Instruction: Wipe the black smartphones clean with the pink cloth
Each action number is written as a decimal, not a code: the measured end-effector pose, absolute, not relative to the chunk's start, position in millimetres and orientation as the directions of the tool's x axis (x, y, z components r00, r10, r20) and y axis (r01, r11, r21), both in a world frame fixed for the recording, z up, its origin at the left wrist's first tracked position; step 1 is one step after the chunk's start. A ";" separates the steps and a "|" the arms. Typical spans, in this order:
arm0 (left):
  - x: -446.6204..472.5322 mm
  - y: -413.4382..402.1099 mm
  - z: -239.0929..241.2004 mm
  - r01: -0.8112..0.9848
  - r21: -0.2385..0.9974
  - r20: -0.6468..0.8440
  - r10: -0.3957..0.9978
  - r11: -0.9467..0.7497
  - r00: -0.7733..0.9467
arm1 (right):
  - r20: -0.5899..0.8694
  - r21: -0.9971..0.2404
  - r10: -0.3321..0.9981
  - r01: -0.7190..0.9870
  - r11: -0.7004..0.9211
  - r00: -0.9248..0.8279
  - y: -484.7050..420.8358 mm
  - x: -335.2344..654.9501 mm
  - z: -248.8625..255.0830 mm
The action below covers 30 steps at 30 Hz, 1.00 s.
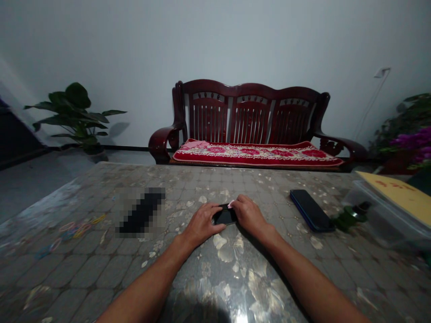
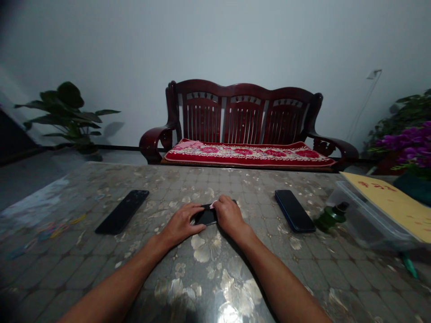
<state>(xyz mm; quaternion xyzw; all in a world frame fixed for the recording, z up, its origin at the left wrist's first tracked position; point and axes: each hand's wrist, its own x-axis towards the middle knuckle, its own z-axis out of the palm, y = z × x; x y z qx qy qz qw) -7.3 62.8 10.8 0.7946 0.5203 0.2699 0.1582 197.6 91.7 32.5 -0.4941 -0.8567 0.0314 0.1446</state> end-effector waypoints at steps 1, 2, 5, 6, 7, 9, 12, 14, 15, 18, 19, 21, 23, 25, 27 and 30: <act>-7.5 62.7 10.8 0.744 0.533 0.263 0.915 -0.403 0.307 | 0.201 -0.192 0.877 0.861 0.471 -0.436 93.3 202.2 34.5; -7.7 62.5 10.9 0.745 0.535 0.261 0.917 -0.398 0.302 | 0.184 -0.182 0.900 0.886 0.426 -0.395 95.2 207.8 37.0; -8.0 62.1 11.6 0.740 0.542 0.262 0.916 -0.399 0.302 | 0.158 -0.151 0.944 0.938 0.313 -0.290 99.6 223.4 43.2; -8.0 62.1 11.7 0.736 0.543 0.266 0.915 -0.403 0.304 | 0.158 -0.148 0.950 0.944 0.294 -0.271 100.0 226.1 44.1; -8.0 62.2 11.8 0.734 0.544 0.270 0.913 -0.407 0.306 | 0.159 -0.150 0.951 0.945 0.290 -0.266 99.8 226.8 44.1; -7.8 62.3 11.6 0.730 0.545 0.276 0.910 -0.413 0.308 | 0.166 -0.171 0.939 0.929 0.329 -0.302 97.4 222.4 42.0; -7.6 62.4 11.3 0.722 0.545 0.286 0.904 -0.426 0.317 | 0.193 -0.214 0.882 0.858 0.466 -0.431 92.1 207.0 36.5; -7.6 62.3 11.4 0.714 0.547 0.291 0.899 -0.437 0.327 | 0.210 -0.216 0.848 0.823 0.525 -0.486 90.2 199.1 34.3; -7.7 62.3 11.4 0.711 0.550 0.291 0.898 -0.439 0.329 | 0.212 -0.213 0.844 0.820 0.531 -0.492 90.3 197.7 34.1; -8.1 62.4 11.1 0.711 0.553 0.290 0.900 -0.435 0.325 | 0.192 -0.195 0.879 0.861 0.470 -0.437 95.6 206.7 36.8; -8.2 62.6 10.8 0.712 0.552 0.293 0.900 -0.434 0.322 | 0.183 -0.184 0.897 0.882 0.433 -0.402 98.5 213.2 38.2; -8.3 62.9 10.2 0.711 0.549 0.306 0.897 -0.441 0.320 | 0.167 -0.158 0.934 0.927 0.341 -0.315 104.9 227.6 40.7; -8.4 63.0 9.9 0.707 0.543 0.325 0.890 -0.453 0.321 | 0.180 -0.176 0.944 0.935 0.309 -0.278 110.7 239.9 41.3; -8.3 62.8 10.3 0.702 0.539 0.338 0.883 -0.465 0.325 | 0.207 -0.229 0.932 0.911 0.343 -0.299 114.9 247.1 39.6; -8.2 62.7 11.0 0.701 0.537 0.343 0.881 -0.469 0.327 | 0.227 -0.276 0.913 0.877 0.393 -0.338 117.2 249.7 36.4; -8.2 62.9 11.6 0.704 0.532 0.344 0.880 -0.470 0.327 | 0.205 -0.294 0.902 0.856 0.426 -0.379 118.5 250.9 33.5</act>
